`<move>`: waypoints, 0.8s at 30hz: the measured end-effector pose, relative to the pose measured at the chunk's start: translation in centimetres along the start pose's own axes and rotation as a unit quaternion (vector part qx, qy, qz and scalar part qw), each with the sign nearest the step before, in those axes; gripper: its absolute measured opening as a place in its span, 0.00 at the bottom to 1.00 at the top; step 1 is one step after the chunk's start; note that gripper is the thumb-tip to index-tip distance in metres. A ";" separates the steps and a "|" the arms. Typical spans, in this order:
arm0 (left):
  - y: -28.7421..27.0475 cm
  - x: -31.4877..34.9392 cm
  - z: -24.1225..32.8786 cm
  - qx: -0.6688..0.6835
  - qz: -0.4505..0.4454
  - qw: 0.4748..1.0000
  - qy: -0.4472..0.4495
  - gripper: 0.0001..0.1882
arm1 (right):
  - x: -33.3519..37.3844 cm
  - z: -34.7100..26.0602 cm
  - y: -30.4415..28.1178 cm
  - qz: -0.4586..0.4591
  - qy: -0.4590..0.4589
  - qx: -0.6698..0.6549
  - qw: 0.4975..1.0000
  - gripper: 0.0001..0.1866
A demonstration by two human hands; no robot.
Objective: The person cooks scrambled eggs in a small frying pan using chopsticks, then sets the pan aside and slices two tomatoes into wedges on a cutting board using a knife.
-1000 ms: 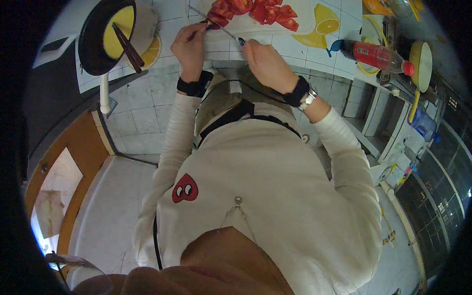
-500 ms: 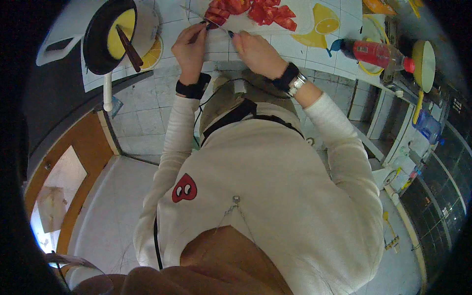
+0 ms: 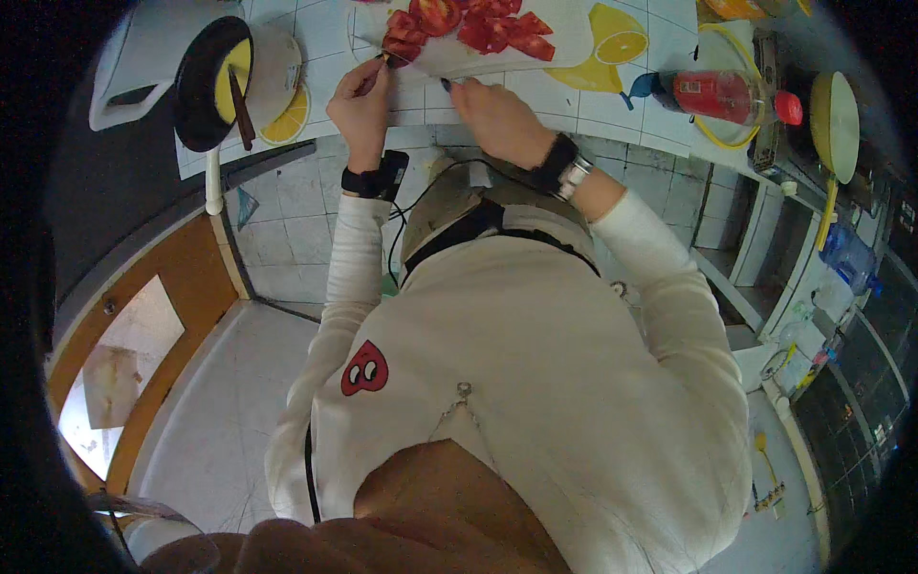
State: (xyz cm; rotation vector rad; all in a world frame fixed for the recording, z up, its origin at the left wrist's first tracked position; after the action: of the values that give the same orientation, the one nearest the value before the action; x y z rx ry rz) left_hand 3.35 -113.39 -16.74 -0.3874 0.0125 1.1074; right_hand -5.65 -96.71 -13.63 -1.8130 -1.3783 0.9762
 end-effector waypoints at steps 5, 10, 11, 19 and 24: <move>0.5 1.3 0.6 0.001 0.012 1.000 0.001 0.07 | -1.5 2.9 2.6 -0.020 0.121 -0.100 0.987 0.14; 0.2 1.3 -1.5 0.031 0.037 0.993 -0.105 0.08 | 0.5 1.2 0.3 -0.079 0.024 0.026 0.996 0.10; 0.1 1.3 -2.2 0.048 0.045 0.989 -0.135 0.08 | 1.1 1.5 0.3 -0.113 0.038 0.051 0.992 0.10; 1.2 2.9 0.3 -0.006 0.052 0.997 -0.052 0.09 | -1.9 1.6 -0.9 -0.020 0.007 -0.035 0.999 0.11; 0.4 3.5 -1.4 0.057 0.086 0.978 -0.179 0.10 | 2.3 5.1 0.1 -0.102 0.105 -0.073 0.986 0.12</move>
State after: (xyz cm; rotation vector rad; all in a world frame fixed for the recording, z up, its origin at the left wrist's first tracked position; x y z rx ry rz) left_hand 4.86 -110.59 -18.91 -0.0805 -0.2125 1.3286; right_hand -9.57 -94.24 -16.67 -1.7795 -1.4982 0.5732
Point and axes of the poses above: each hand's wrist, its own x-axis away from the middle knuckle, its own y-axis out of the palm, z = x × y, the point moved 10 cm from there along -x, towards the middle knuckle, and after that the axes turned 1 degree about -z, right-handed, at the moved point
